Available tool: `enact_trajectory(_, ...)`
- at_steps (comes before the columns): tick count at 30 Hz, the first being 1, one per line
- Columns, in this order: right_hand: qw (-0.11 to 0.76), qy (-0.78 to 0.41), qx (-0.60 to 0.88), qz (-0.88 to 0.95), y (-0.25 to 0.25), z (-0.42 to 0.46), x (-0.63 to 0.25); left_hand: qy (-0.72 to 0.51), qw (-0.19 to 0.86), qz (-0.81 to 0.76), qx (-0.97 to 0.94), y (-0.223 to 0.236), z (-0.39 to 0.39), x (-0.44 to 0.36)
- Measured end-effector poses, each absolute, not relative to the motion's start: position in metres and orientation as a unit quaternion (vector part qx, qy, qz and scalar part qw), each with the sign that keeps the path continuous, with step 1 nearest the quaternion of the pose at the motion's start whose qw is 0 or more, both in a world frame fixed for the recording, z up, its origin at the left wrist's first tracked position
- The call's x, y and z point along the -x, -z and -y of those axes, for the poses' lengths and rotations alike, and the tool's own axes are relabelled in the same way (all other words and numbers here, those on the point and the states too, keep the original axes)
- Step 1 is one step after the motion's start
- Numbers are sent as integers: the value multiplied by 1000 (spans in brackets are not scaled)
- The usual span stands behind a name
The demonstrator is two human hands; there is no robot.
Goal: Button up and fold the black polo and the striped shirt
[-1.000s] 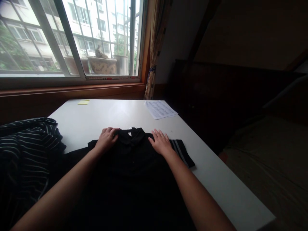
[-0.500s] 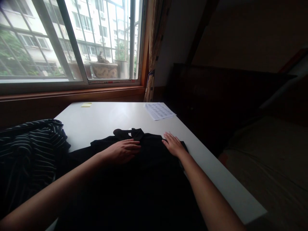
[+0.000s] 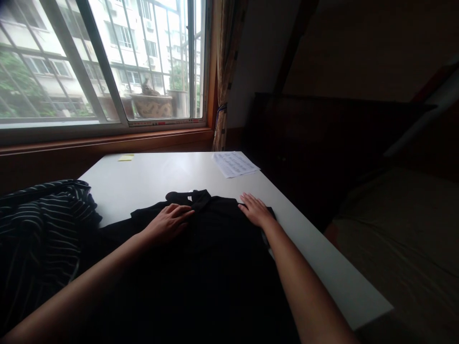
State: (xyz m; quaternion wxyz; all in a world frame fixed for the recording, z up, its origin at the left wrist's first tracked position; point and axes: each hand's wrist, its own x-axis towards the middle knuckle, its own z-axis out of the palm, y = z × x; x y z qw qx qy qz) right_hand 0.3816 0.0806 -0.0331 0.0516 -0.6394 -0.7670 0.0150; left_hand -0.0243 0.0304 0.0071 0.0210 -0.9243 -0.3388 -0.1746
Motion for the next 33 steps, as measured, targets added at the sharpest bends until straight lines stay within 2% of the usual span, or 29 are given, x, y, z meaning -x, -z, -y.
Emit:
enact_trajectory(8,69,-2,628,775,36,-83,-385,122,-20,294,948,4,-45,51)
enact_trajectory(17,115,-2,615,780,40,-84,-404,37,-15,392,919,6,-62,92)
enact_trajectory(26,206,1,667,716,40,-56,-457,35,16,563,826,4,-46,137)
enact_trajectory(33,210,-33,719,662,35,-44,-462,111,51,610,783,2,8,175)
